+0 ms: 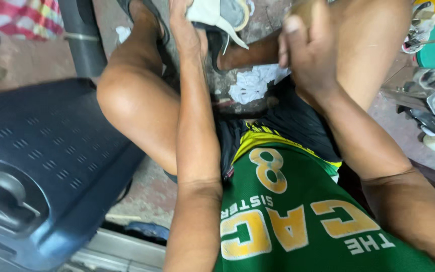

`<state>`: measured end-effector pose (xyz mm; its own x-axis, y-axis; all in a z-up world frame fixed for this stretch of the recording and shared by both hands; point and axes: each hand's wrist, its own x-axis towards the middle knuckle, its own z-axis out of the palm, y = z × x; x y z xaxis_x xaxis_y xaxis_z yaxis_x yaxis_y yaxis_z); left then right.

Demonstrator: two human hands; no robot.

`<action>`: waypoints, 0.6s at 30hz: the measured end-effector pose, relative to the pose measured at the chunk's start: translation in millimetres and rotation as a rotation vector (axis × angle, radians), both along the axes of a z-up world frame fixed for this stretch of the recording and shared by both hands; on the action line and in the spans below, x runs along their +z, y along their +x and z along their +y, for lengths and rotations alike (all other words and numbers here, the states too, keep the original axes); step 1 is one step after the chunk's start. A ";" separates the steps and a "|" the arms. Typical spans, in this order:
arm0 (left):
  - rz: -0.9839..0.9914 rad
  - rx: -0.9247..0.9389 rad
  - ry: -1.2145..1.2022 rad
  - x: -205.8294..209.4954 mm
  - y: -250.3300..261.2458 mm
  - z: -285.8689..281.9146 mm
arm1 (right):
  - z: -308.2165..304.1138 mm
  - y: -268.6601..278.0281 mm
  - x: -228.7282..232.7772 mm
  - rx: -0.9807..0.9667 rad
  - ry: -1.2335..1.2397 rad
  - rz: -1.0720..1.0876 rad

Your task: The person is repairing a white slip-on shoe. They use a wooden mallet to tap the sole and a scraper to work on the edges of the sole. The person repeatedly taps and scrapes the shoe while holding it in their lap.

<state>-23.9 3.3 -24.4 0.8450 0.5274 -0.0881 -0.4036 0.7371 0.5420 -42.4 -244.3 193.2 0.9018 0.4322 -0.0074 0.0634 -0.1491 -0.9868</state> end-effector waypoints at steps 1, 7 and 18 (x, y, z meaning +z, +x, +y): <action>0.065 0.007 0.016 0.4 5.4 -1.6 | 2.1 -1.1 -1.9 0.004 -0.033 0.022; 0.299 0.103 0.386 5.5 2.5 -15.3 | 14.8 1.4 1.3 0.137 -0.278 0.003; 0.534 0.196 0.517 8.5 19.3 -23.2 | 34.3 20.4 27.7 0.174 -0.428 -0.558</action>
